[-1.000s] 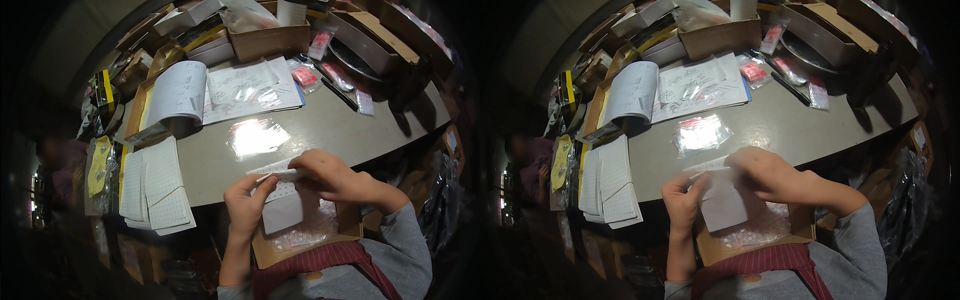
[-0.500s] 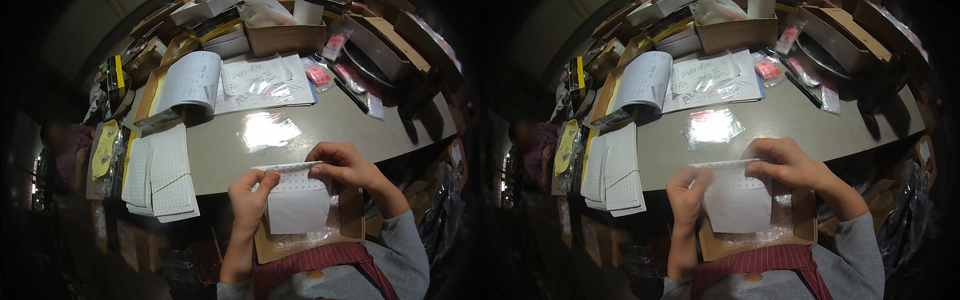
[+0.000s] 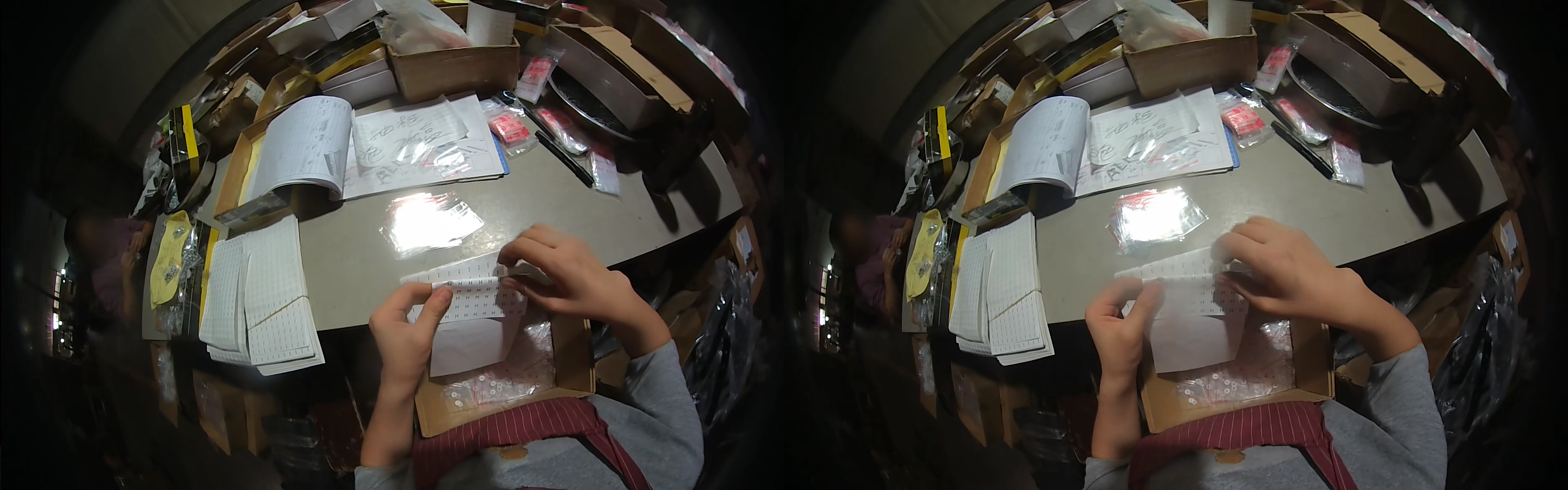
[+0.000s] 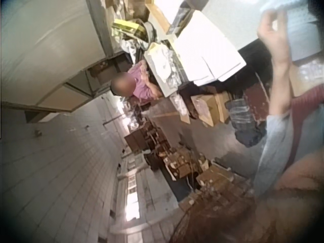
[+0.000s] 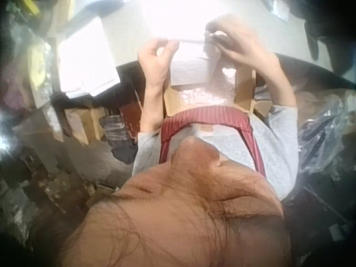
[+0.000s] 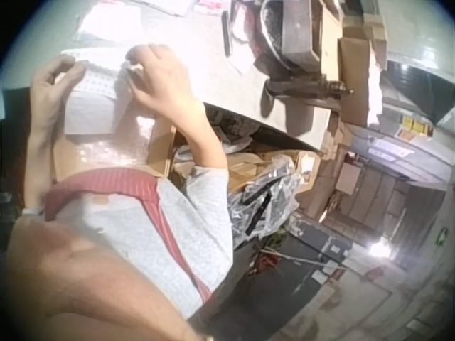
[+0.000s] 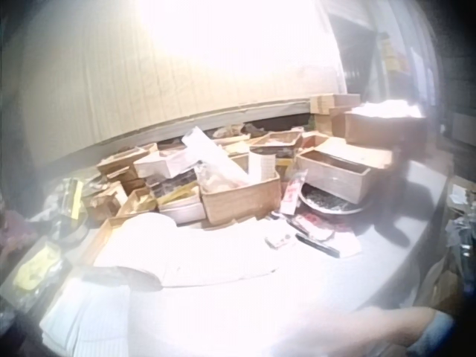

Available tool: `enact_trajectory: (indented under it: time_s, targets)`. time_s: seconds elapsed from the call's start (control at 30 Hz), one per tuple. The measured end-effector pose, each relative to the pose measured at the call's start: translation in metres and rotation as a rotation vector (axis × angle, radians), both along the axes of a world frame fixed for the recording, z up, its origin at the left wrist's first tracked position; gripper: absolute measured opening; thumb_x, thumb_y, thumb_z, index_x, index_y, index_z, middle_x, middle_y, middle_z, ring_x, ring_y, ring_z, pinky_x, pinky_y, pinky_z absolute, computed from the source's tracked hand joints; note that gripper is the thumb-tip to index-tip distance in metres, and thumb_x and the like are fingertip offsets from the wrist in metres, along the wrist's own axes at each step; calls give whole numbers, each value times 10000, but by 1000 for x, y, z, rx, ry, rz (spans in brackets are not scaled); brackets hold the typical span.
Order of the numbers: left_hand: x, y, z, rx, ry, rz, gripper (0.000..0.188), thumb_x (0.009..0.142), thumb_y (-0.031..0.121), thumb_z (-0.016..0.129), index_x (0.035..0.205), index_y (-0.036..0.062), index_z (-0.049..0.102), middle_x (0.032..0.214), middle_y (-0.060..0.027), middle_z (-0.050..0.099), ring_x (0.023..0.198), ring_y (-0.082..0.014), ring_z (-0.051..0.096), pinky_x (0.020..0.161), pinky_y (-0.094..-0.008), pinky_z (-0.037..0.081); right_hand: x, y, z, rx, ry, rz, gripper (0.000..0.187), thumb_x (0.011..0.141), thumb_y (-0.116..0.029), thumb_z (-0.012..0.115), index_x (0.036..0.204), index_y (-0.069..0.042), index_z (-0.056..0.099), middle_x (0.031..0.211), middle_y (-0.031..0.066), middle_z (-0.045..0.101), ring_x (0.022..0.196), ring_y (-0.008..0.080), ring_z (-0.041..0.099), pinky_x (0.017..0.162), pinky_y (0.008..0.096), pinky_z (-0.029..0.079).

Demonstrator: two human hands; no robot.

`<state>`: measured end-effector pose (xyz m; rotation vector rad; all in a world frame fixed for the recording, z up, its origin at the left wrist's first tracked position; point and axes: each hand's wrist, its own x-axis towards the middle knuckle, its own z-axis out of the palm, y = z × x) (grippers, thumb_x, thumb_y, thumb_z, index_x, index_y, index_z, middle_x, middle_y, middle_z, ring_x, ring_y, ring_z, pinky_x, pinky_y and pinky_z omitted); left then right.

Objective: The person repeatedly picks small items from a sheet and places them into small plastic bags on the table. The hands handle the items one at a time, transferring them from the sheet to the bags.

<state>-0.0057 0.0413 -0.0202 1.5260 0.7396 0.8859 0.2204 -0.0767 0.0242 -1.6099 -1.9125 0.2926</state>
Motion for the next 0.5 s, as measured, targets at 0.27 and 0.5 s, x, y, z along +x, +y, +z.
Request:
enact_trajectory:
  time_s: [0.27,0.5]
  targets:
    - [6,-5,-7,126,27,10,139,906,84,799,919,-46,751,815,-67,746,775,-104,674,714,-265,525,-28,32,4,69,-211,113,469,656,-37,723,1092,-24,552,1023,175,593,976,389,608,812,452,522]
    - [1,12,-7,-55,33,-43,167,949,113,747,1004,-43,769,853,-111,771,802,-118,692,738,-267,534,-36,41,-1,288,-529,149,366,729,-78,746,1078,-21,654,945,114,613,842,282,618,721,380,521]
